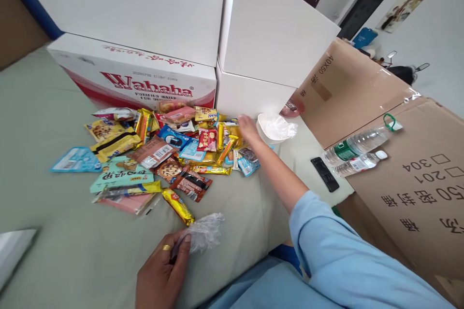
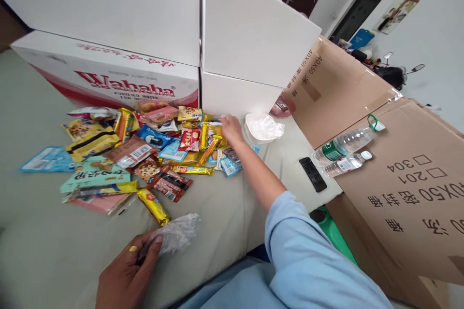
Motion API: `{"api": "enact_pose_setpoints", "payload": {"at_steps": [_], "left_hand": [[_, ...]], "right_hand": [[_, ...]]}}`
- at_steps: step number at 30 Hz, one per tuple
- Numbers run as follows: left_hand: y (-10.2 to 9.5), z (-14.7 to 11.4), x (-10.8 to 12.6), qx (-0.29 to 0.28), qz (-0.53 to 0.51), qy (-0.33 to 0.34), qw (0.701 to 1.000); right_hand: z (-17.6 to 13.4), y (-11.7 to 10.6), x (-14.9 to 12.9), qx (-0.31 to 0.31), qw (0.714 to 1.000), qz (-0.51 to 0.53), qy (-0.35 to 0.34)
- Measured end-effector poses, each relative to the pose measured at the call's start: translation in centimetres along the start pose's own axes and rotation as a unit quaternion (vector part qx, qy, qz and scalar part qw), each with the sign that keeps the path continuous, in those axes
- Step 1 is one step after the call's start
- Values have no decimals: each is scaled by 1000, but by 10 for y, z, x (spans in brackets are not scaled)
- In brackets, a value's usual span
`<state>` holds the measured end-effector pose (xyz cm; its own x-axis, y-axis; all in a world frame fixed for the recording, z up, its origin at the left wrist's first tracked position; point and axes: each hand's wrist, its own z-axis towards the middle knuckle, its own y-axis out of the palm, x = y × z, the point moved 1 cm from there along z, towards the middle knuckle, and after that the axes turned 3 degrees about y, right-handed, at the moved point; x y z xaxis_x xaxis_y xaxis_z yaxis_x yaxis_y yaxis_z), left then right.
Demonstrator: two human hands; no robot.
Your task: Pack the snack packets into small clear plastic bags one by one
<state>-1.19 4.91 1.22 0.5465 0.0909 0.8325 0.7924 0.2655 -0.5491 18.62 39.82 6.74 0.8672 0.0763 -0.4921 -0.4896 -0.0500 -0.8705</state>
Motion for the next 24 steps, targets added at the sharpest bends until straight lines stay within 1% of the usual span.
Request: {"api": "enact_pose_setpoints", "payload": {"at_steps": [1,3,4,5,6,7,8,10,12,14,15,17,19,21,22,23,24], "left_hand": [[0,0,0,-2,-8,1,1000],[1,0,0,0,-23,2,1000],[2,0,-1,3,-29,0,1000],[3,-1,-1,5,-34,-4,999],[3,-1,-2,7,-37,-9,999],[4,-1,-2,8,-37,-16,999],[5,-1,-3,8,-36,-25,999],[6,-2,-3,10,-29,-41,999],[6,-1,-2,11,-23,-49,998],[5,-1,0,18,-30,-61,998],[5,-2,2,25,-42,-72,996],[4,-4,7,45,-85,-101,990],[3,-8,11,69,-139,-128,979],[2,-11,13,95,-175,-146,969],[2,-13,13,114,-194,-151,963],[2,-13,13,124,-217,-155,956],[3,-13,14,126,-240,-160,949]], "right_hand": [[-18,-10,15,23,1000,10,-5],[-56,-26,52,43,999,29,-13],[-74,-30,72,66,996,66,-15],[-89,-31,90,92,993,79,-10],[-103,-27,105,113,991,73,9],[-113,-20,115,124,989,72,27],[-121,-10,120,128,989,65,41],[-124,17,112,115,990,55,54],[-115,42,88,91,994,42,43],[-99,56,57,65,997,24,21],[-93,58,44,53,998,17,11],[-88,52,25,34,999,12,-1],[-97,38,17,42,999,22,-10],[-120,23,15,99,992,57,-47],[-135,16,15,121,985,94,-78],[-152,10,14,117,976,148,-105],[-169,6,14,81,967,212,-114]]}}
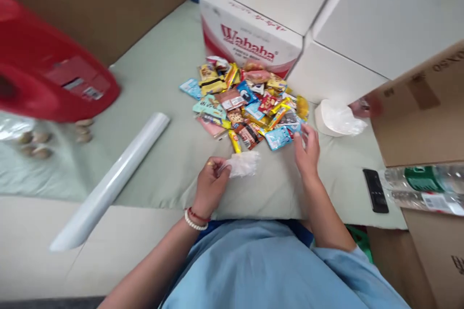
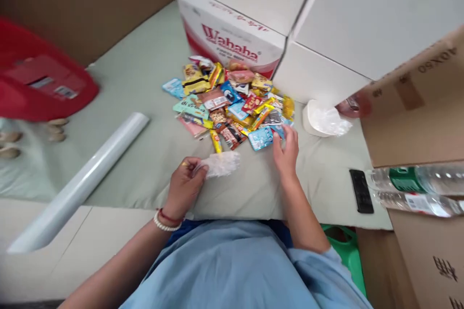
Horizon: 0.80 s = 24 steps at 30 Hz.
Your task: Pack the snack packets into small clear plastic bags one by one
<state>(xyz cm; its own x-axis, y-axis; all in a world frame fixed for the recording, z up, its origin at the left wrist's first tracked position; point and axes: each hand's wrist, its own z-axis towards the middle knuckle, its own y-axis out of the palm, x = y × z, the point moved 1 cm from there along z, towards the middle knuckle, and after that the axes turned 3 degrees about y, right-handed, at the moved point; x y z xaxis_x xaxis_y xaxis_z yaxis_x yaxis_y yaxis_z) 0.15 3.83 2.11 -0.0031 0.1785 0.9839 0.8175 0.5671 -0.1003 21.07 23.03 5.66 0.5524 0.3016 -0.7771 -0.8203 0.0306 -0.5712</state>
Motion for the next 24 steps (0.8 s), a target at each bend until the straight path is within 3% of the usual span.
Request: {"api": "enact_pose_setpoints", "payload": {"at_steps": [2,4,7,10,12,15,18,20,24], "left_hand": [[3,-1,1,-20,-39,-16,999],[8,-2,2,-54,-64,-27,996],[12,-2,1,-84,-99,-42,991],[8,1,-4,-72,-120,-49,989],[3,2,-6,-56,-79,-12,995],[-4,0,0,-47,47,136,988],[-4,-2,9,-130,129,275,944],[-1,-1,11,-167,138,282,935],[5,0,11,-57,134,225,963]], "right_hand": [[-33,-3,-11,-102,985,125,61],[-61,2,-18,-192,949,207,140],[-81,15,-20,-271,896,263,234],[-78,18,-18,-268,872,292,286],[-73,15,-18,-251,864,308,310],[-69,12,-22,-284,843,311,334],[-69,13,-25,-340,824,301,339],[-69,14,-25,-336,822,313,338],[-75,14,-25,-234,843,365,318]]}}
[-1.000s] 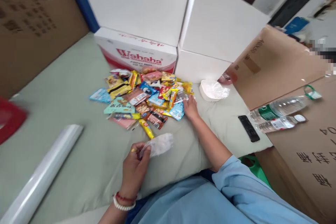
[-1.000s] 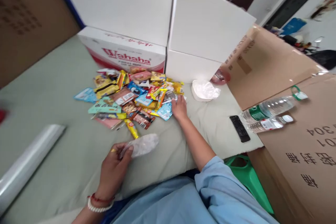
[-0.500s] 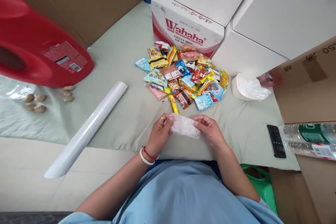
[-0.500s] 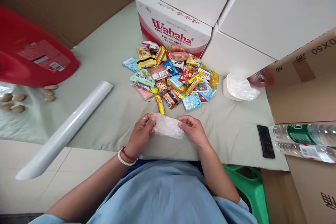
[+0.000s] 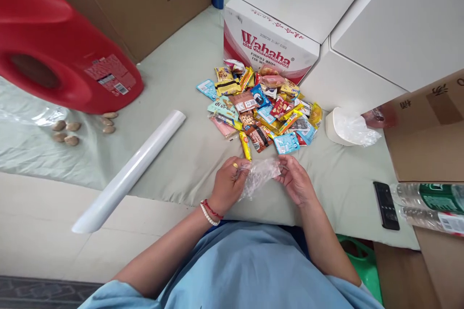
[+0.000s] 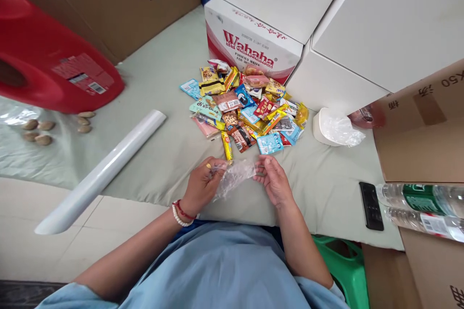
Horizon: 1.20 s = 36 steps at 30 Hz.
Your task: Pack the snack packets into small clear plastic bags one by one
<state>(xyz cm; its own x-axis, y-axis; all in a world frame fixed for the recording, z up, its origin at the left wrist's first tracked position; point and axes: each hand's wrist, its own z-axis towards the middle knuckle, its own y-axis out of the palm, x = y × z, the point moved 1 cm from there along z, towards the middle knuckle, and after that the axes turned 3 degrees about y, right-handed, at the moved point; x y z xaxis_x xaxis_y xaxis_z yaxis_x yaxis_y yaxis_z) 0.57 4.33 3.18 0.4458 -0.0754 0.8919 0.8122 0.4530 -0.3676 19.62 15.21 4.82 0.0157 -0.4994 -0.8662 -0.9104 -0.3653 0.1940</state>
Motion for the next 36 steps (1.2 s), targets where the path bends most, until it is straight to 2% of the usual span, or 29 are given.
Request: {"api": "enact_pose_setpoints", "payload": {"at_steps": [3,6,9,11,14,18,20,22,25,27,29,31,36], "left_hand": [[7,-2,6,12,4,31,999],[12,-3,10,28,-15,40,999],[11,1,3,106,-65,-60,990],[8,4,-6,146,-137,-142,969],[7,4,-12,142,-201,-192,950],[17,0,-2,104,-164,-153,969],[21,0,1,107,-170,-142,969],[20,3,-2,144,-216,-171,950],[10,10,-13,205,-321,-243,892],[2,13,-18,214,-373,-273,861],[-5,11,-20,217,-391,-283,848],[-5,8,-19,223,-392,-285,846],[9,4,-8,198,-408,-292,842]], "right_hand": [[-8,9,8,20,999,-20,-44],[-10,17,18,2,997,-66,-39],[-6,12,21,11,997,-75,-14],[-3,4,18,29,997,-77,-6],[-5,1,15,42,995,-94,-18],[-12,18,22,18,983,-179,-33],[-12,25,26,15,972,-232,-29],[-12,24,28,13,972,-236,-14],[-11,9,24,-9,982,-186,19],[-12,-4,19,-19,985,-170,34],[-14,-13,15,-15,987,-156,43],[-15,-13,14,-14,988,-142,54],[-11,23,28,-59,980,-169,87]]}}
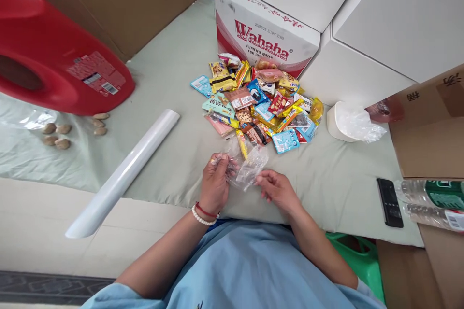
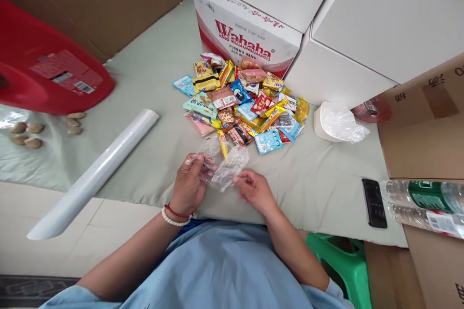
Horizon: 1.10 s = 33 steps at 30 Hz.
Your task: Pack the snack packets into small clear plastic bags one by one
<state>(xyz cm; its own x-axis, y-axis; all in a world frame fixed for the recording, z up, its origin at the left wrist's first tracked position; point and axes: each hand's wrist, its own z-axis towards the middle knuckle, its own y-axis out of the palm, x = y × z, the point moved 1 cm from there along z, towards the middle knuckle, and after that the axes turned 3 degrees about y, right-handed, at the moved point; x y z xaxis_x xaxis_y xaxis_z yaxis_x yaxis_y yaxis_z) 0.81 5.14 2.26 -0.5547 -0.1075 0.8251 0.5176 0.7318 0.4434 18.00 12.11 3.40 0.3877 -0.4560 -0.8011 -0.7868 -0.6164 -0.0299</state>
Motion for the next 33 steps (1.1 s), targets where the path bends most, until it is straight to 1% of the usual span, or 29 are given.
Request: {"api": "enact_pose_setpoints", "payload": {"at_steps": [2,3,5,8,12,14,16,18,20,22,23,24,26,27,28,29,31,33], "left_hand": [[3,1,2,-8,-1,5,1000],[3,2,4,-5,1,16,1000],[-2,8,12,14,7,46,999],[-17,16,21,50,11,72,996],[-32,17,25,64,-8,45,997],[-35,14,26,47,-1,19,999],[-34,12,28,7,25,-9,1000],[-33,11,31,-36,53,-42,997],[-32,12,33,-61,83,-73,992],[-30,14,33,-71,122,-79,987],[-29,14,33,-76,144,-66,984],[-28,15,31,-82,162,-48,982],[-26,13,27,-95,178,-14,979],[-26,12,25,-100,177,-4,979],[-25,10,22,-102,170,-1,980],[-24,8,20,-102,163,1,981],[-23,3,18,-99,153,9,983],[-21,0,17,-102,154,18,983]], "right_hand": [[4,12,0,-13,1000,-17,-4],[5,13,0,-17,1000,-20,-8],[3,7,0,-17,1000,-16,-15],[-6,-21,1,4,1000,-2,-26],[-22,-68,3,74,996,-4,-43],[-30,-86,2,104,993,-28,-49],[-36,-99,1,119,988,-78,-61],[-40,-108,-1,117,980,-142,-76],[-39,-115,-3,100,972,-198,-77],[-36,-120,-5,94,963,-244,-69],[-33,-121,-6,110,956,-264,-69],[-31,-121,-9,144,946,-280,-75],[-27,-114,-18,231,924,-285,-109],[-25,-107,-24,260,917,-270,-134],[-23,-96,-30,264,918,-249,-162],[-21,-83,-36,243,922,-230,-193],[-12,-53,-48,159,929,-214,-257],[2,-25,-58,86,921,-227,-305]]}}
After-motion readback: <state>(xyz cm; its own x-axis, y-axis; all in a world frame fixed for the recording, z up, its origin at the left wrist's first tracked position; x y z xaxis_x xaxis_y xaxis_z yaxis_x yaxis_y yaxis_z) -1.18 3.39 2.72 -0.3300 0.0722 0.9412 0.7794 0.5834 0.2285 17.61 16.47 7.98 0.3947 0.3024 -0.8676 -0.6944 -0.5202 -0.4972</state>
